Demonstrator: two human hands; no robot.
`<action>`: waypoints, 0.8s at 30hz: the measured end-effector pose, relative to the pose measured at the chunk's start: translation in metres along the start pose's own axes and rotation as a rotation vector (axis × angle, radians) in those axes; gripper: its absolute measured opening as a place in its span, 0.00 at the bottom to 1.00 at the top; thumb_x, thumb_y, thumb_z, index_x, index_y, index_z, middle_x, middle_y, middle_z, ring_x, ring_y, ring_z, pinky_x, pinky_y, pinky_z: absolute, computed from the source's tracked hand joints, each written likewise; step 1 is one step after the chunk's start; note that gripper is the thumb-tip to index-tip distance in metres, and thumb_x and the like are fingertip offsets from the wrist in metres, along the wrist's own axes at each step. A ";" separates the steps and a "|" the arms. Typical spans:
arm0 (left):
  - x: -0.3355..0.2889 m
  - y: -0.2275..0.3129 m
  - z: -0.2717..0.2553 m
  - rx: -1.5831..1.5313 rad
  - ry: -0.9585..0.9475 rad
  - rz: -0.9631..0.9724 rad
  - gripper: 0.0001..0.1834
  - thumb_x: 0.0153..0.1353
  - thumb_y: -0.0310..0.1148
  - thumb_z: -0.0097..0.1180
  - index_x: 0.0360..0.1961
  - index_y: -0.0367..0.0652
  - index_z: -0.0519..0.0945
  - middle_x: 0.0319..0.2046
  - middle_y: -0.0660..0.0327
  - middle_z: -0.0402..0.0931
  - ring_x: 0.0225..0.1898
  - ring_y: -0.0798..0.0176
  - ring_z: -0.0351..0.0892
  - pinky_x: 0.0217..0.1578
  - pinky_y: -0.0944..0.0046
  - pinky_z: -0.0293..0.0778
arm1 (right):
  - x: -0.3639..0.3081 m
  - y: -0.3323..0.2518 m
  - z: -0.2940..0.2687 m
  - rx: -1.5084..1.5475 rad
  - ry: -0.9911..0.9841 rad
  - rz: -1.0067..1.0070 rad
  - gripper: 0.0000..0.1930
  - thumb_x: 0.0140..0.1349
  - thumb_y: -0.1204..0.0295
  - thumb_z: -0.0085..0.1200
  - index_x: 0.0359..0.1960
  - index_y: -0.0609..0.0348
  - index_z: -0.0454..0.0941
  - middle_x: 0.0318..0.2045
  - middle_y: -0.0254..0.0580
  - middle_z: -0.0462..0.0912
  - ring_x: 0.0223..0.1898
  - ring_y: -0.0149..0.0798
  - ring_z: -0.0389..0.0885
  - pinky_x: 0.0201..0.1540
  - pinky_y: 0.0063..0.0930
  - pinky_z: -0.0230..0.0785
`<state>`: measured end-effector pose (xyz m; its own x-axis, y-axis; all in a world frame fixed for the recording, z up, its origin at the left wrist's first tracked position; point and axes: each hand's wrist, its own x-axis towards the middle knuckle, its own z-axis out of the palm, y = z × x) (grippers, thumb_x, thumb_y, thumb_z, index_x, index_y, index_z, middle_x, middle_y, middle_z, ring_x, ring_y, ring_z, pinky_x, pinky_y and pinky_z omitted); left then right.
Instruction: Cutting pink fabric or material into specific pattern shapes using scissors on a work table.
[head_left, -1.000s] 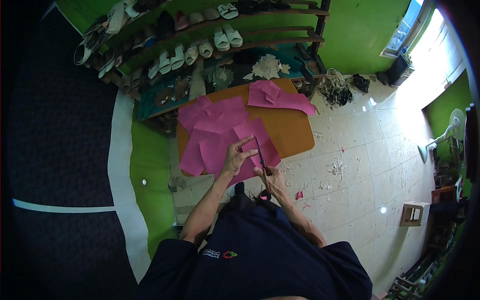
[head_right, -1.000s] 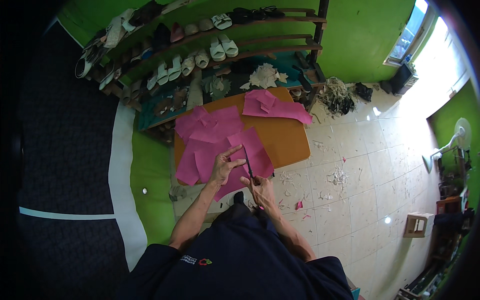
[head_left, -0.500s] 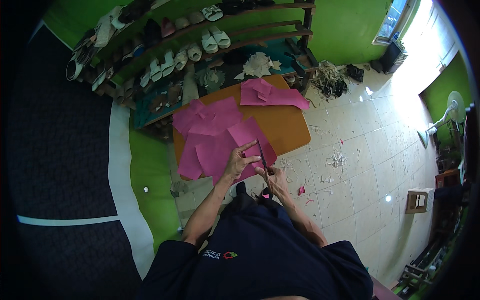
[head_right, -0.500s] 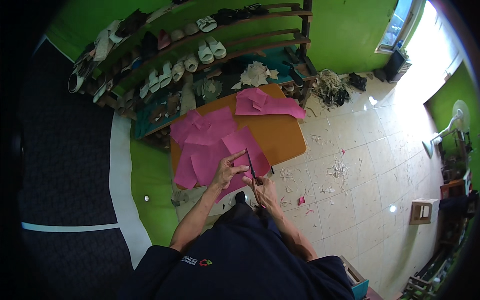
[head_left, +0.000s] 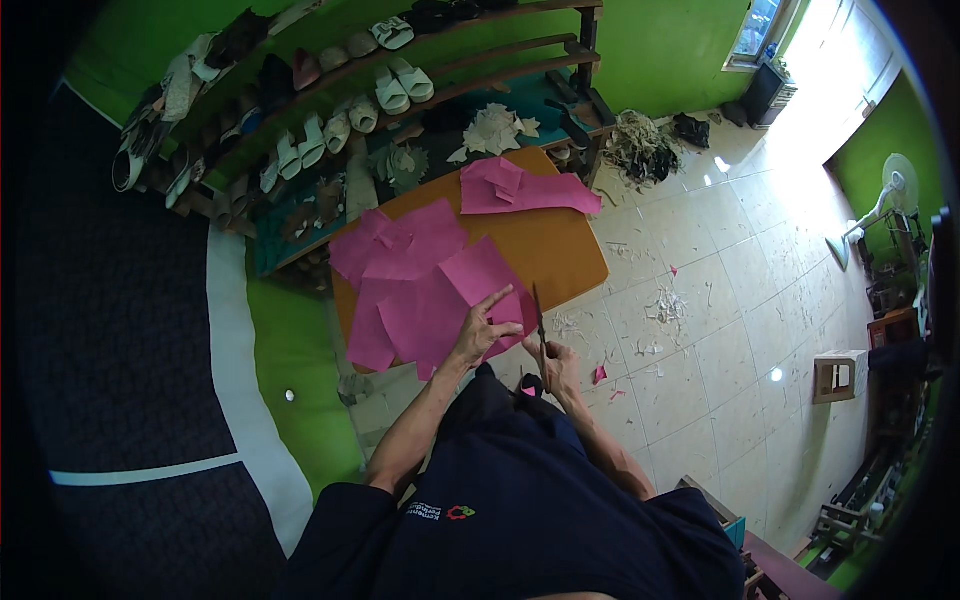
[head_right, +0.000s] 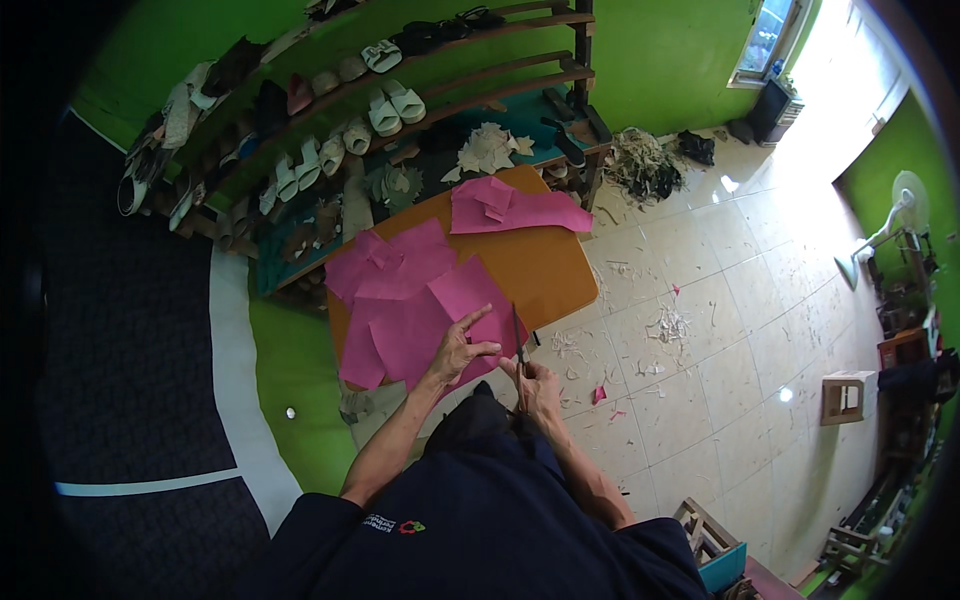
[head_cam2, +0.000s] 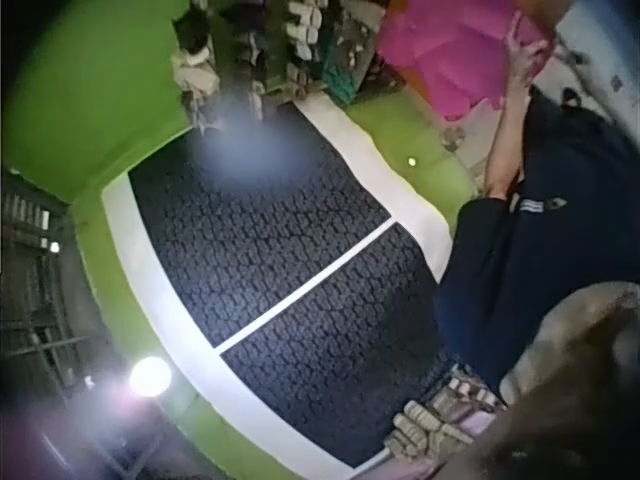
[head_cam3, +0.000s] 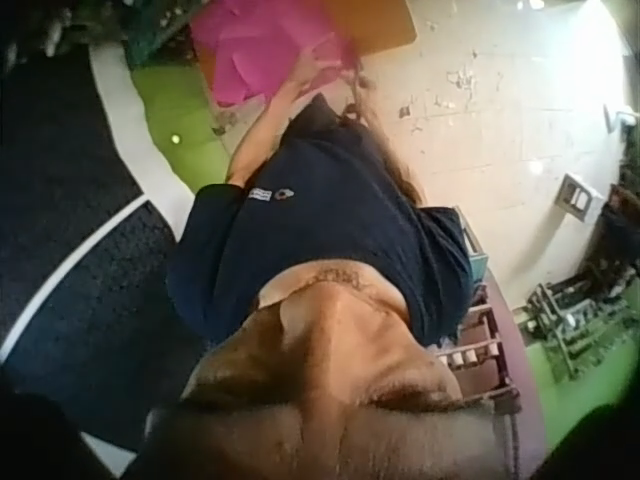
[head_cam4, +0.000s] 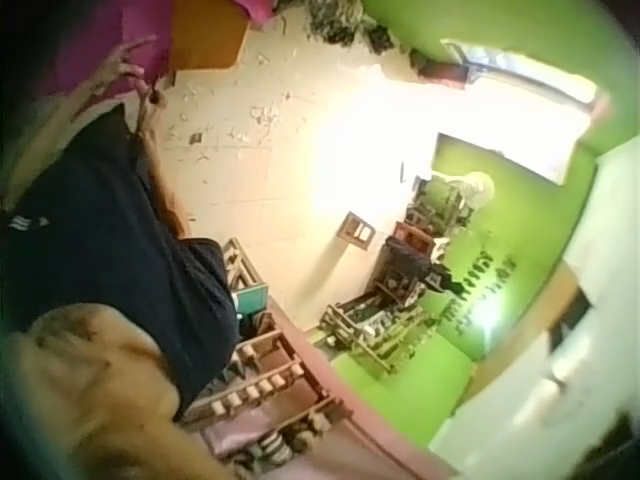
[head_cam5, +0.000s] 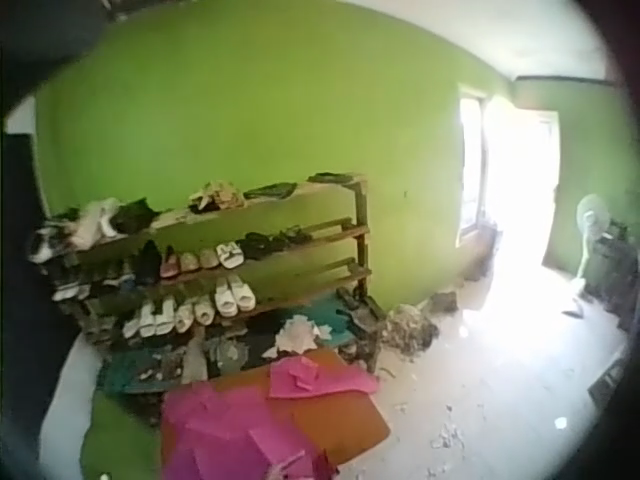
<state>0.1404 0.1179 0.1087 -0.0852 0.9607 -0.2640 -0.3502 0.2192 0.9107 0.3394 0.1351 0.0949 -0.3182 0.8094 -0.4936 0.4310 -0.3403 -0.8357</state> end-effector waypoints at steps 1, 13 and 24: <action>0.001 0.001 0.001 0.016 0.018 0.018 0.45 0.54 0.16 0.65 0.73 0.37 0.58 0.42 0.56 0.83 0.35 0.68 0.84 0.43 0.68 0.82 | 0.001 -0.001 0.000 0.124 0.052 0.001 0.33 0.54 0.39 0.66 0.25 0.65 0.79 0.14 0.36 0.74 0.18 0.29 0.72 0.22 0.30 0.64; 0.035 -0.013 -0.042 0.099 -0.115 -0.224 0.50 0.52 0.21 0.67 0.75 0.38 0.53 0.35 0.56 0.82 0.32 0.70 0.79 0.36 0.70 0.76 | 0.084 -0.014 0.003 0.491 -0.124 -0.138 0.19 0.58 0.71 0.69 0.42 0.59 0.68 0.32 0.37 0.78 0.32 0.31 0.80 0.32 0.25 0.73; 0.053 -0.017 -0.147 -0.077 0.444 -0.227 0.32 0.60 0.31 0.67 0.64 0.33 0.70 0.41 0.59 0.79 0.38 0.70 0.79 0.40 0.70 0.77 | 0.253 -0.106 0.018 0.465 -0.020 -0.236 0.15 0.60 0.72 0.63 0.40 0.56 0.66 0.27 0.35 0.75 0.29 0.31 0.80 0.27 0.24 0.71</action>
<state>0.0043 0.1400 0.0325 -0.3817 0.7219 -0.5773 -0.4719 0.3848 0.7932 0.1987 0.3672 0.0543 -0.3796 0.8819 -0.2795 -0.0738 -0.3300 -0.9411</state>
